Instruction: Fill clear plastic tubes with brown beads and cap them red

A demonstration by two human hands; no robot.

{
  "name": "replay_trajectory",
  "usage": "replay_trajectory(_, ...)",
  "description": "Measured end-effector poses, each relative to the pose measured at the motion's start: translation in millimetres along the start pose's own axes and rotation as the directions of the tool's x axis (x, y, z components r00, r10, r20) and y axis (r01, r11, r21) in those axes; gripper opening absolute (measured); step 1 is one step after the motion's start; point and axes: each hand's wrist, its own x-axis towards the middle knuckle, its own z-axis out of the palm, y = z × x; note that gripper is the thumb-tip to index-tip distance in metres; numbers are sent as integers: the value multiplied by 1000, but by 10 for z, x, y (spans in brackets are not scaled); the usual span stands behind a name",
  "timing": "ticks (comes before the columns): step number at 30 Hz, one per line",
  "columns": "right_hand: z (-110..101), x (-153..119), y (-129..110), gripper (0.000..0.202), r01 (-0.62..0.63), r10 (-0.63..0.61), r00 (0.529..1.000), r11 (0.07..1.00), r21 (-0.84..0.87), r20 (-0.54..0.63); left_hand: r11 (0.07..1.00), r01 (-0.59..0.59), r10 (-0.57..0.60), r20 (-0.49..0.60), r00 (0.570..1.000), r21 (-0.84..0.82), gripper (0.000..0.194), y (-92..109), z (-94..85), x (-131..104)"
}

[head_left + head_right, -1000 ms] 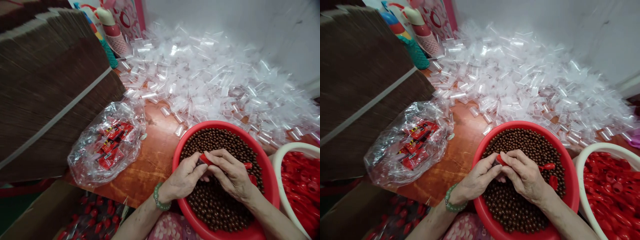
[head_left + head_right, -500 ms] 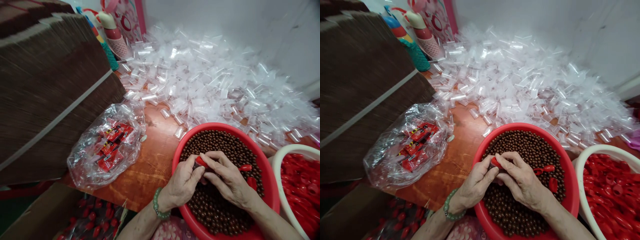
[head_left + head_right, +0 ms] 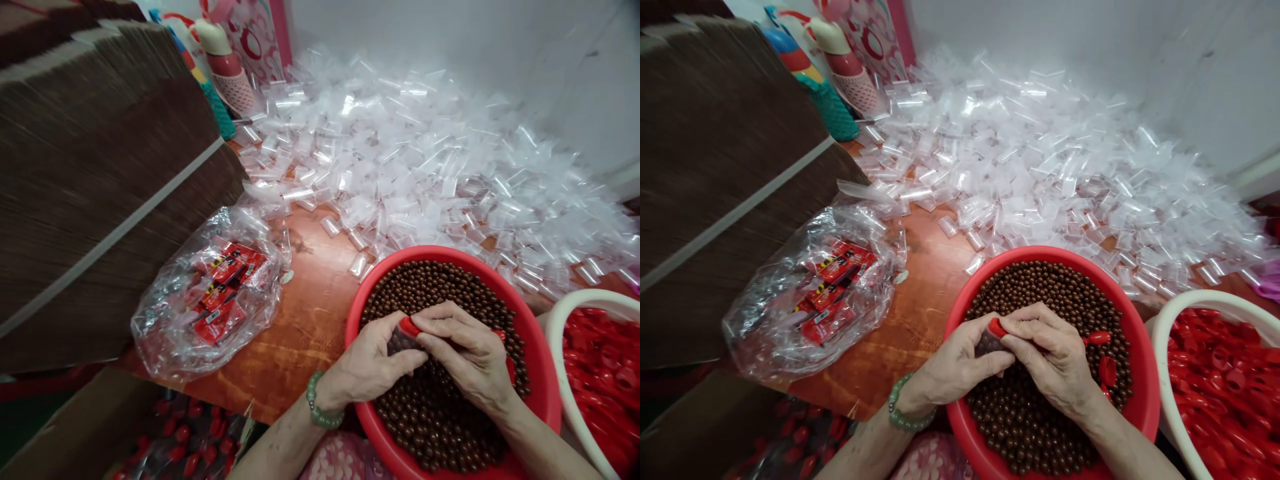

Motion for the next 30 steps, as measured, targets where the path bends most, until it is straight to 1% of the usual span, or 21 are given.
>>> replay_trajectory(2, -7, -5, 13, 29, 23, -23, 1000, 999, -22, 17, 997, 59, -58, 21, 998, -53, 21, 4, 8, 25)
replay_trajectory(5, -29, -9, 35, 30, 57, -55, 996, 998, -40, 66, 992, 99, -96, 33, 995, -83, 24, 11, 22, 40)
replay_trajectory(8, -54, -9, 47, 30, 72, -69, 990, 997, -21, 121, 989, 147, -146, 19, 989, -29, 23, 9, 35, 25)
replay_trajectory(10, -56, -8, 40, 27, 62, -61, 986, 998, -3, 156, 985, 163, -163, -6, 987, 54, 19, -6, 45, 7)
replay_trajectory(12, -36, -9, 18, 25, 62, -61, 982, 998, 2, 176, 979, 134, -125, -68, 990, 151, 16, -32, 55, -6)
replay_trajectory(14, 3, -10, -8, 25, 93, -89, 984, 996, -19, 151, 971, 87, -56, -140, 989, 224, 19, -58, 65, -13)
replay_trajectory(17, 56, -17, -35, 25, 189, -181, 978, 979, -82, 99, 969, 38, 10, -192, 981, 245, 18, -72, 75, -19)
replay_trajectory(19, 65, -27, -38, 26, 254, -241, 964, 960, -118, 111, 979, 24, 15, -190, 982, 203, 10, -61, 75, -21)
replay_trajectory(21, 54, -43, -34, 39, 286, -265, 954, 946, -154, 144, 991, 25, -1, -175, 984, 133, 4, -46, 72, -23)
replay_trajectory(23, 40, -61, -27, 49, 290, -260, 950, 940, -181, 170, 996, 34, -22, -159, 987, 77, 6, -40, 68, -22)
replay_trajectory(25, 31, -72, -14, 49, 285, -250, 949, 941, -182, 192, 998, 38, -28, -155, 987, 58, 5, -50, 67, -20)
replay_trajectory(27, 24, -67, 4, 47, 283, -248, 947, 945, -164, 206, 997, 27, -14, -170, 985, 73, 5, -66, 68, -15)
replay_trajectory(30, -16, -27, 25, 43, 263, -232, 942, 960, -100, 244, 995, 8, 8, -162, 987, 98, 3, -68, 68, -4)
